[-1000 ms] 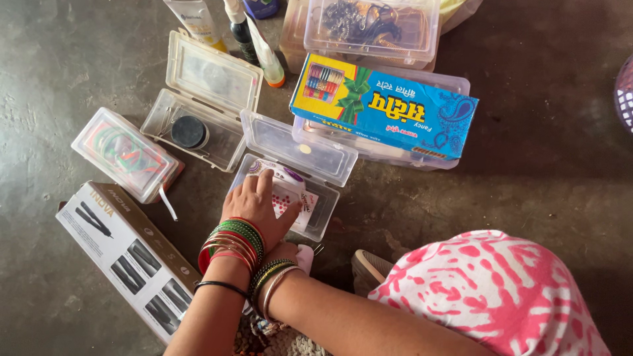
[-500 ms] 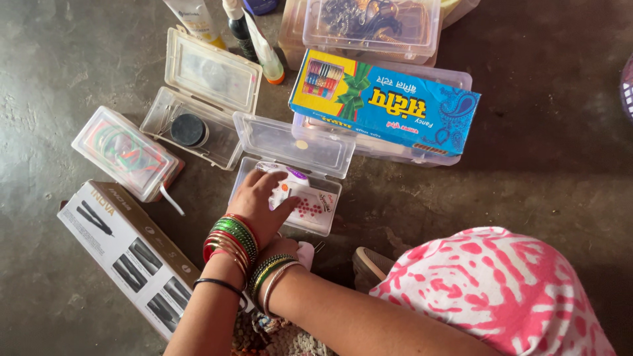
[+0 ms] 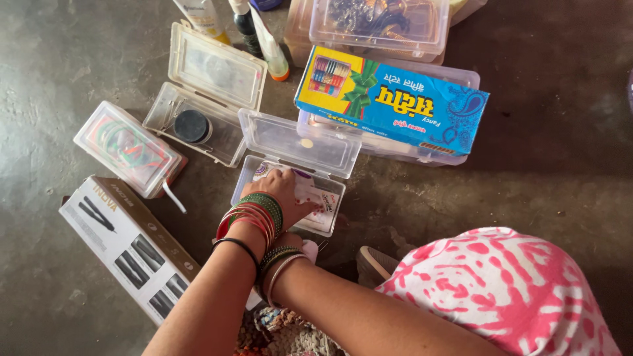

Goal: The person sits on the floor and organizes various small items, including plastic containers, tubes, and packets, into a clear plastic box. They wipe the items with a white cloth before placing them inside the container.

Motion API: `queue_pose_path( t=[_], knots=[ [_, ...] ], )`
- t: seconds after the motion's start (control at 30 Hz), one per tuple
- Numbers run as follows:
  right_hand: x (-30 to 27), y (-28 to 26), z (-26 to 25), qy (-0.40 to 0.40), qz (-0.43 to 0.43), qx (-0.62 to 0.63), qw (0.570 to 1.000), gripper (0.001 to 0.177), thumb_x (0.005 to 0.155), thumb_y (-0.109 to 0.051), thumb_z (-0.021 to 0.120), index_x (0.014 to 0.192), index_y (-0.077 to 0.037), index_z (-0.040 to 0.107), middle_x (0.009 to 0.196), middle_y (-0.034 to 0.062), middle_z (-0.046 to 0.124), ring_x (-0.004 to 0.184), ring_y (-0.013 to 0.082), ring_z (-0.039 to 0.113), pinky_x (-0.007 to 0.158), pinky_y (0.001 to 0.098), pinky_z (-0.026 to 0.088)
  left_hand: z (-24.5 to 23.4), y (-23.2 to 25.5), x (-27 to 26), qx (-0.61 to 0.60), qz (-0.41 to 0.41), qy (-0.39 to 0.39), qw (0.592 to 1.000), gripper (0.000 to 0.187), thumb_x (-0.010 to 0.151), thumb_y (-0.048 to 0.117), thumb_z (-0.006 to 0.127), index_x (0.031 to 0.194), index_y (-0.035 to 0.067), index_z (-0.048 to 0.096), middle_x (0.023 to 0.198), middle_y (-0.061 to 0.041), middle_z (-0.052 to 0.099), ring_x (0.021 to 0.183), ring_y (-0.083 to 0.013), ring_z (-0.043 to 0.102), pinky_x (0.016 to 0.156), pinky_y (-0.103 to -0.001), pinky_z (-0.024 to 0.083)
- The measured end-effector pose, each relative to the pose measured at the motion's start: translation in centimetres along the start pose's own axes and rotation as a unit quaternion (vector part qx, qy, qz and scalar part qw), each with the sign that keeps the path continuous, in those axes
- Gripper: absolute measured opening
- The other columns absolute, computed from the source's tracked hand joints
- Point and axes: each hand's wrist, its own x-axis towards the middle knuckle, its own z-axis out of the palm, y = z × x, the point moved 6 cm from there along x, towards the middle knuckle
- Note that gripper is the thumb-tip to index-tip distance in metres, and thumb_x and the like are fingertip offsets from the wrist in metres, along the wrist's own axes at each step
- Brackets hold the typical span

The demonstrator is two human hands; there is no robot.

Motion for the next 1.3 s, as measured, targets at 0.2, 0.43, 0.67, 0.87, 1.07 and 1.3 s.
queue_pose_path(
  t=[0.2,0.43,0.67,0.87,1.07,1.3],
  knots=[
    [0.0,0.0,-0.2,0.000,-0.001,0.004,1.000,0.030,0.092,-0.022,0.066,0.115,-0.006,0.075,0.119,0.0201,0.071,0.107,0.0314,0.072,0.093,0.0444,0.058,-0.8,-1.2,-0.8,-0.089,0.020,0.018,0.996,0.069,0.085,0.069,0.064,0.110,0.004,0.069,0.120,-0.018,0.069,0.116,-0.0334,0.064,0.101,-0.043,0.050],
    [1.0,0.6,-1.9,0.003,-0.016,-0.004,1.000,0.029,0.092,-0.022,0.067,0.115,-0.006,0.075,0.118,0.0195,0.072,0.107,0.0309,0.073,0.093,0.0440,0.058,-1.0,-9.6,-7.0,-0.241,-0.033,0.284,0.927,0.039,0.098,0.039,0.066,0.090,0.001,0.066,0.089,-0.019,0.068,0.086,-0.0396,0.065,0.079,-0.049,0.053],
    [1.9,1.3,-2.2,0.017,-0.008,0.000,1.000,0.031,0.091,-0.021,0.066,0.116,-0.004,0.072,0.115,0.0208,0.073,0.106,0.0331,0.073,0.094,0.0445,0.058,6.7,-11.9,-13.3,-0.254,-0.170,0.185,0.934,0.050,0.076,0.031,0.083,0.114,0.005,0.063,0.110,-0.018,0.065,0.097,-0.0353,0.068,0.088,-0.043,0.056],
    [3.5,1.6,-2.5,0.074,-0.037,0.037,0.996,0.032,0.091,-0.018,0.064,0.119,-0.003,0.065,0.113,0.0236,0.071,0.109,0.0361,0.070,0.094,0.0454,0.056,7.6,-10.2,-12.1,-0.194,-0.133,0.150,0.960,0.065,0.070,0.025,0.085,0.125,0.008,0.056,0.121,-0.018,0.063,0.115,-0.0375,0.062,0.099,-0.044,0.052],
    [3.7,2.8,-3.0,0.078,-0.017,0.015,0.997,0.028,0.095,-0.018,0.057,0.118,-0.004,0.063,0.113,0.0228,0.071,0.108,0.0362,0.070,0.092,0.0479,0.056,8.4,-12.5,-10.2,-0.224,-0.173,0.097,0.954,0.031,0.086,0.030,0.075,0.109,0.009,0.069,0.116,-0.016,0.069,0.110,-0.0347,0.068,0.099,-0.044,0.054],
    [3.7,2.8,-3.0,0.092,-0.012,0.020,0.996,0.027,0.093,-0.017,0.057,0.117,-0.007,0.063,0.112,0.0209,0.071,0.108,0.0368,0.069,0.091,0.0497,0.056,5.7,-11.7,-10.1,-0.247,-0.122,0.156,0.949,0.048,0.076,0.039,0.085,0.113,0.011,0.072,0.111,-0.020,0.064,0.103,-0.0386,0.064,0.090,-0.046,0.053]
  ],
)
